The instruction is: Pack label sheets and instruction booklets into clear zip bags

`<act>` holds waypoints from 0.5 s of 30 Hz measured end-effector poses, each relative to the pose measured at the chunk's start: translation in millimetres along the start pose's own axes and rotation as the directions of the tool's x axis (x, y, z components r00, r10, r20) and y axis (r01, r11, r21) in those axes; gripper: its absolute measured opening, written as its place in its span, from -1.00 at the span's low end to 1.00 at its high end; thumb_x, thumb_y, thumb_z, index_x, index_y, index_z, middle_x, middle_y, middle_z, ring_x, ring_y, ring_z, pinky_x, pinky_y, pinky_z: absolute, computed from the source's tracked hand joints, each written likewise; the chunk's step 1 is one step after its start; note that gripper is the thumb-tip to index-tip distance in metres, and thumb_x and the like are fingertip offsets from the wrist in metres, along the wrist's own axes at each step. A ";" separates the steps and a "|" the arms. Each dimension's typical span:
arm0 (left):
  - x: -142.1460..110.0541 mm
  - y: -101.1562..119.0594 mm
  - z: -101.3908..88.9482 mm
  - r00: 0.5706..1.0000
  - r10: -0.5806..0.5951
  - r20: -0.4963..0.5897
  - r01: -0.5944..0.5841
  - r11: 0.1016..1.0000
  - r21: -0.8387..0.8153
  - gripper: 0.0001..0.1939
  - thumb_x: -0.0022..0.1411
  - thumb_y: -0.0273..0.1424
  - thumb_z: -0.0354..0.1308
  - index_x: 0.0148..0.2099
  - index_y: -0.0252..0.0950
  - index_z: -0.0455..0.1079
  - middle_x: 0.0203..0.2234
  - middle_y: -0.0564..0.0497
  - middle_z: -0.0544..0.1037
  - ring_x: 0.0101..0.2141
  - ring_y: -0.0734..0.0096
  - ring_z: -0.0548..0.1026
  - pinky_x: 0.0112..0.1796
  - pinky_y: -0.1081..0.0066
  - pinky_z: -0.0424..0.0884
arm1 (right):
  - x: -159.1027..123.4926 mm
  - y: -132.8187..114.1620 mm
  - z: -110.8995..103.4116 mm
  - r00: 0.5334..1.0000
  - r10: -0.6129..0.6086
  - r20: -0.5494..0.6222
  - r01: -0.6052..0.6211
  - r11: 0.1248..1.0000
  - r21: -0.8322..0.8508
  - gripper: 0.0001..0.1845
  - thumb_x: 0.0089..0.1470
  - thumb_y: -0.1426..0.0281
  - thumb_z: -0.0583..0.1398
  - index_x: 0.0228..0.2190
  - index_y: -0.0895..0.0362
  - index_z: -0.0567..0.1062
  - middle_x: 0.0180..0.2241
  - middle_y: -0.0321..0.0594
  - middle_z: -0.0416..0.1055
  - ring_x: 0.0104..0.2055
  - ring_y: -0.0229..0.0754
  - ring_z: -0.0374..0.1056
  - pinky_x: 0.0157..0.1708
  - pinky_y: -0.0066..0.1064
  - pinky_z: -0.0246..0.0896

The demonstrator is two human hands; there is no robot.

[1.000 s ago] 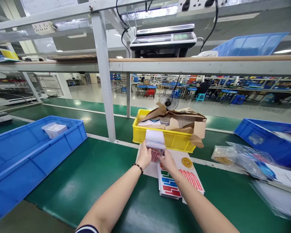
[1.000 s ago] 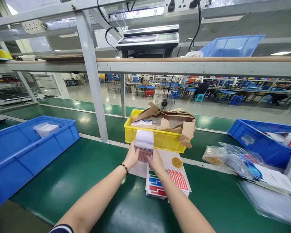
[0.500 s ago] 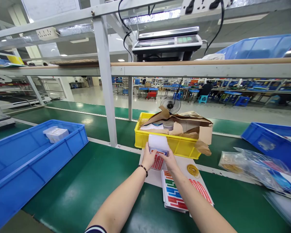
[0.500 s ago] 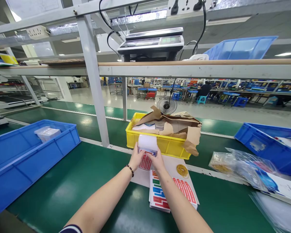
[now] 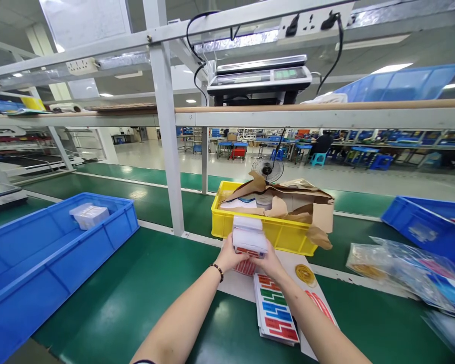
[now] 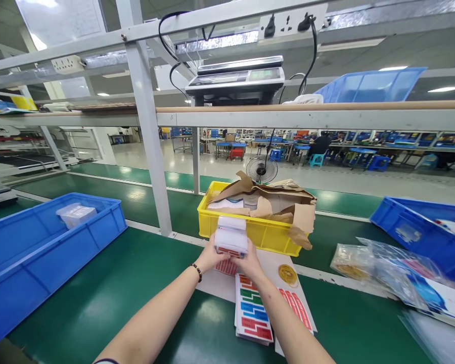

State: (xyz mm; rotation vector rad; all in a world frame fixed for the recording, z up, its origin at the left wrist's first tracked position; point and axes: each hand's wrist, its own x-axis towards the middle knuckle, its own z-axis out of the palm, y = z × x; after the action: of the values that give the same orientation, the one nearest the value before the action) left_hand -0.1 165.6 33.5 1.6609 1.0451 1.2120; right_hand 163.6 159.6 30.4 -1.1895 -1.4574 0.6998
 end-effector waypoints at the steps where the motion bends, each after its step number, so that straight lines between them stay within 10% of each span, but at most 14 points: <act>1: 0.2 -1.9 -2.1 0.999 -0.003 0.035 0.003 1.000 0.000 -0.23 -0.25 -0.46 0.27 0.05 -0.35 0.05 -0.12 -0.14 0.33 -0.12 0.26 0.32 -0.11 0.31 0.22 | -0.3 2.0 -1.6 1.000 -0.004 0.017 0.005 1.000 -0.024 -0.34 -0.45 0.42 0.29 -0.16 0.16 0.30 -0.15 -0.11 0.34 -0.06 0.07 0.20 -0.07 -0.11 0.09; 9: -10.7 11.4 -13.2 0.997 0.012 0.073 -0.018 0.997 0.077 -0.35 -0.23 -0.60 0.16 0.01 -0.28 0.19 -0.17 -0.08 0.42 -0.14 0.19 0.33 -0.11 0.26 0.21 | -7.0 -6.3 -5.5 0.988 -0.070 0.135 0.095 0.978 -0.186 -0.53 -0.24 0.40 0.20 -0.19 0.19 0.32 -0.16 -0.06 0.36 -0.09 0.03 0.25 -0.07 -0.11 0.09; 15: -64.5 89.3 -50.3 0.992 0.120 0.038 -0.123 0.989 0.082 -0.39 -0.18 -0.47 0.19 0.02 -0.22 0.21 -0.10 -0.04 0.38 -0.11 0.17 0.31 -0.10 0.29 0.19 | -48.6 -64.2 -26.5 0.935 -0.199 0.295 0.275 0.931 -0.242 -0.59 -0.12 0.26 0.17 -0.17 0.10 0.34 -0.06 -0.07 0.30 0.01 0.05 0.17 -0.02 -0.10 0.07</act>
State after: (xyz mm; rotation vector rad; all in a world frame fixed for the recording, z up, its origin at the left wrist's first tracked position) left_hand -47.5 82.9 108.2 1.8269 0.9986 1.2286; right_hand 166.1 88.7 76.9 -1.1309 -1.9427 0.5079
